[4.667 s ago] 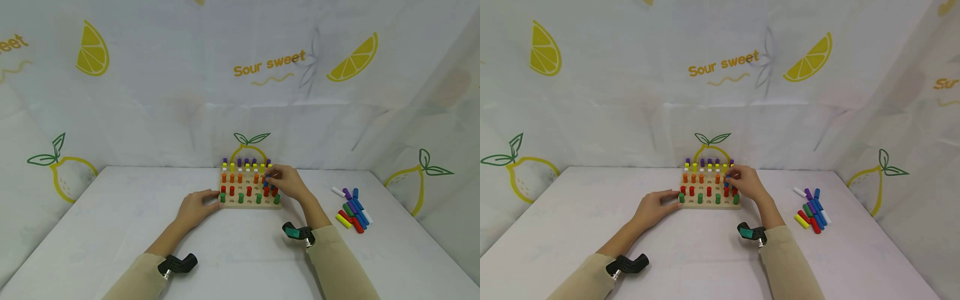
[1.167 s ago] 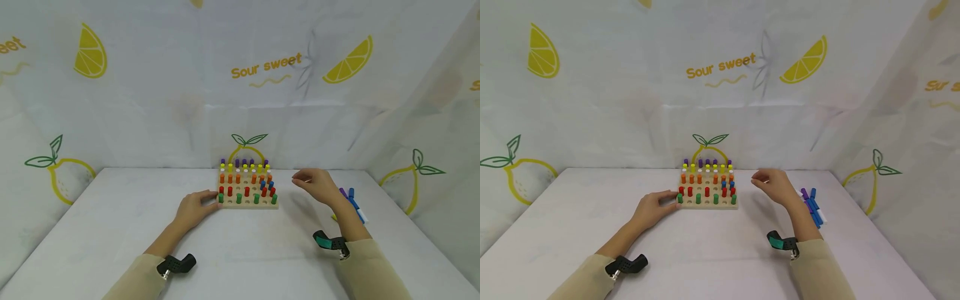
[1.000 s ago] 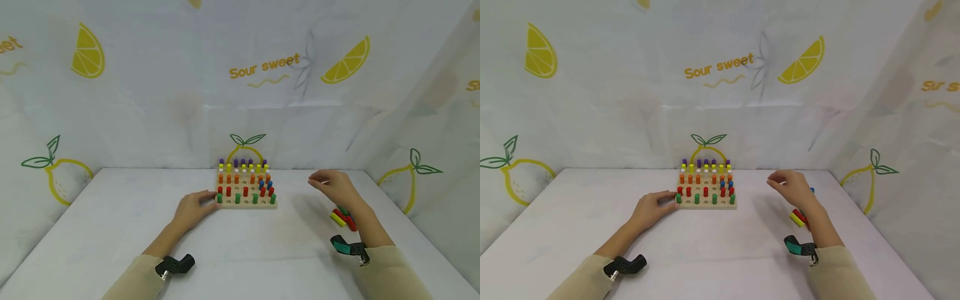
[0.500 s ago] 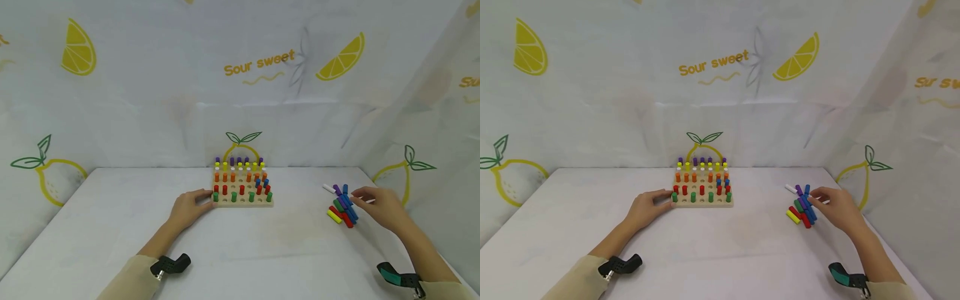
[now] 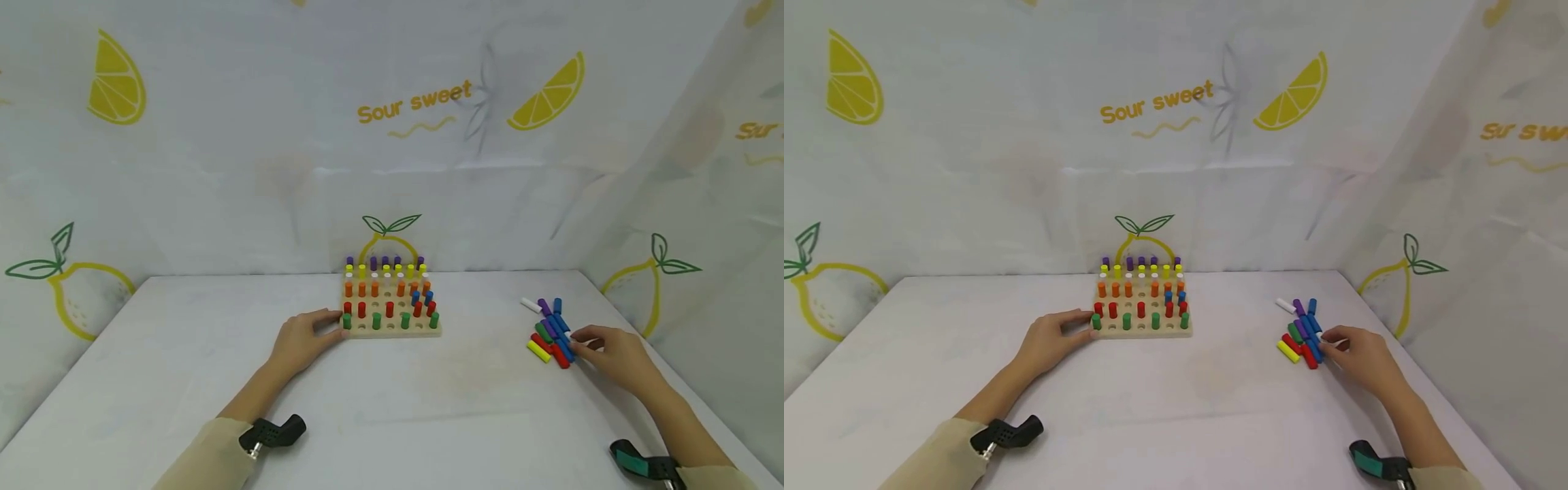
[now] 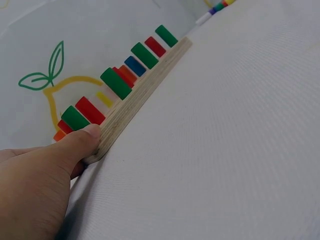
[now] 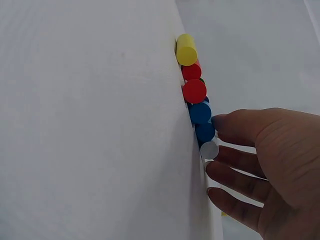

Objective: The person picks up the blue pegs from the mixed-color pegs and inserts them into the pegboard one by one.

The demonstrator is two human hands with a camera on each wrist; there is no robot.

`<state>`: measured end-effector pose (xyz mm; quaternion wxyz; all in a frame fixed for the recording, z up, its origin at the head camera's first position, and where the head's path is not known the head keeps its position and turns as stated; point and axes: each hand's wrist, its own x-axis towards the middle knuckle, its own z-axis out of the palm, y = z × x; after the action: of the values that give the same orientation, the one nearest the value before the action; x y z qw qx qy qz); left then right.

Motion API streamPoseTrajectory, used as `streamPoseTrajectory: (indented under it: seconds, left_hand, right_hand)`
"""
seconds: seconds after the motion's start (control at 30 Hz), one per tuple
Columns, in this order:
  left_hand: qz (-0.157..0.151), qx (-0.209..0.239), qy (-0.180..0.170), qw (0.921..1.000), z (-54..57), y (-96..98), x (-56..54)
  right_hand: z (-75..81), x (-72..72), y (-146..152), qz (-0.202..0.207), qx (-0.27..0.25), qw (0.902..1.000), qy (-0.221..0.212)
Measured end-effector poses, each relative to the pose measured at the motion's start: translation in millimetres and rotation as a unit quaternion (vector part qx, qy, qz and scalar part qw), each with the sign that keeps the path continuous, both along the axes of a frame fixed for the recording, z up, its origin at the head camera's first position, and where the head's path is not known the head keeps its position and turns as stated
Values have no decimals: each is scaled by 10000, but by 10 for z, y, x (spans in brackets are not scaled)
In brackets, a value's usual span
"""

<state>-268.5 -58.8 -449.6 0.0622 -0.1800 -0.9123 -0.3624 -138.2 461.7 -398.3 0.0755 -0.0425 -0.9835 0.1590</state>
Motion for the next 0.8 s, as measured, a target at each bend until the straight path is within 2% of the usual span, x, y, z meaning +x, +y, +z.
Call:
streamPoseTrajectory:
  seconds: [0.2,0.5,0.8]
  left_hand:
    - [15,35,-31,10000,-12,-18,-6]
    - [-23,61,-6,10000,-8,-17,-10]
    - [-45,37,-15,10000,-10,-10,-8]
  right_hand:
    - [-15,-11,-40,45,-34,9999,89]
    - [-78,-29,-125,-298,81,9994,181]
    - [-41,-3,-145,-208,109,9991,366]
